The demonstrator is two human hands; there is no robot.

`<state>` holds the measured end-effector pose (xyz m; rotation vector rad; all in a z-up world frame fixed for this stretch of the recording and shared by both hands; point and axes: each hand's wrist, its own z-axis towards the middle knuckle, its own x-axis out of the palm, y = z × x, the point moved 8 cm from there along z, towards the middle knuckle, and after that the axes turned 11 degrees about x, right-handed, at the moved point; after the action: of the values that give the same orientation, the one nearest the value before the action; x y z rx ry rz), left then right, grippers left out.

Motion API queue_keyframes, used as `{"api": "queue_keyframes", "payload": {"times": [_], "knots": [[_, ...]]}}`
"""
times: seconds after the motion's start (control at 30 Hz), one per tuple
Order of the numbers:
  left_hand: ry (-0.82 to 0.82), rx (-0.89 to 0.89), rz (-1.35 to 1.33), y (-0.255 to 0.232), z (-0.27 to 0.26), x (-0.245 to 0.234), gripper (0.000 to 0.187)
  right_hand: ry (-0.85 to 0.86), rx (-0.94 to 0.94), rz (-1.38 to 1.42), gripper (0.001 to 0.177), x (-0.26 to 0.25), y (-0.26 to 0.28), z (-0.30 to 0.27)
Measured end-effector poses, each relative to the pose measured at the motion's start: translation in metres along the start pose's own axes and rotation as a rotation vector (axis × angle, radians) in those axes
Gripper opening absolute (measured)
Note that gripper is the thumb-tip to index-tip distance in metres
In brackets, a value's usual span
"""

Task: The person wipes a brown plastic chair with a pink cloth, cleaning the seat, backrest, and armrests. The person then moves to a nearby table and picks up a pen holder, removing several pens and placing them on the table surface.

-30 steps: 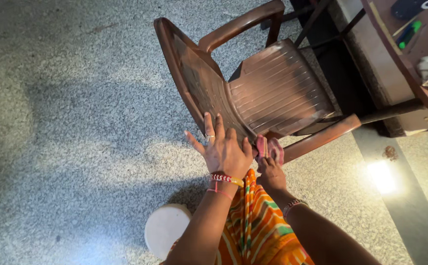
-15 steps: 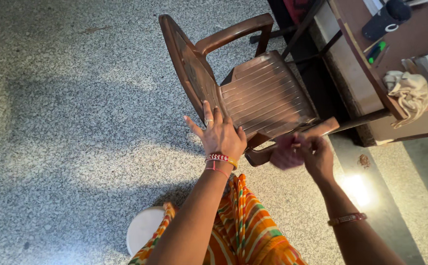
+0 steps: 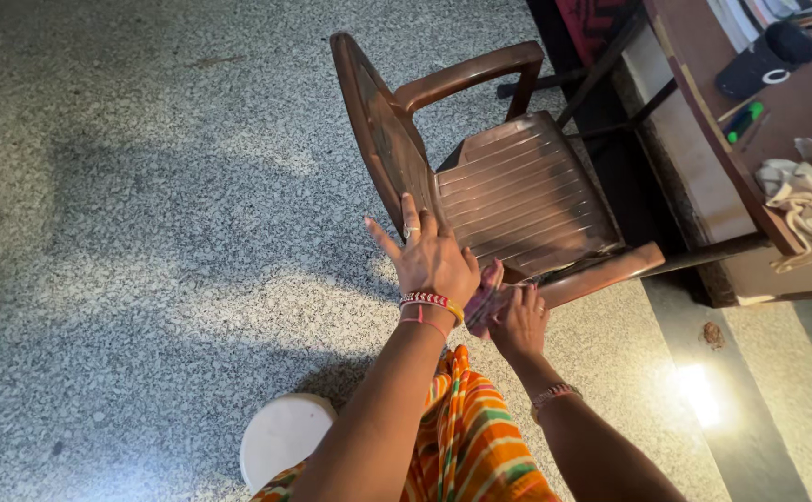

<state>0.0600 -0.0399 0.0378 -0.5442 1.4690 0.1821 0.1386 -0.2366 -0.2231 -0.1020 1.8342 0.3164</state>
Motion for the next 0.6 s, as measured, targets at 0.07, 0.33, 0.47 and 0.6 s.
{"api": "queue_keyframes", "payload": {"times": [0.07, 0.33, 0.47, 0.6], "knots": [[-0.037, -0.002, -0.014, -0.001, -0.001, -0.001, 0.063, 0.124, -0.062, -0.022, 0.121, 0.010, 0.016, 0.003], [-0.057, 0.000, -0.061, 0.002, -0.004, -0.002, 0.039, 0.072, -0.102, -0.181, 0.117, 0.047, 0.035, 0.014], [-0.040, -0.003, -0.049, 0.004, -0.003, 0.002, 0.040, 0.002, -0.222, -0.168, 0.109, 0.039, 0.034, 0.006], [-0.088, 0.002, -0.024, 0.004, -0.003, 0.003, 0.044, 0.040, -0.288, -0.215, 0.107, 0.027, 0.038, 0.003]]}}
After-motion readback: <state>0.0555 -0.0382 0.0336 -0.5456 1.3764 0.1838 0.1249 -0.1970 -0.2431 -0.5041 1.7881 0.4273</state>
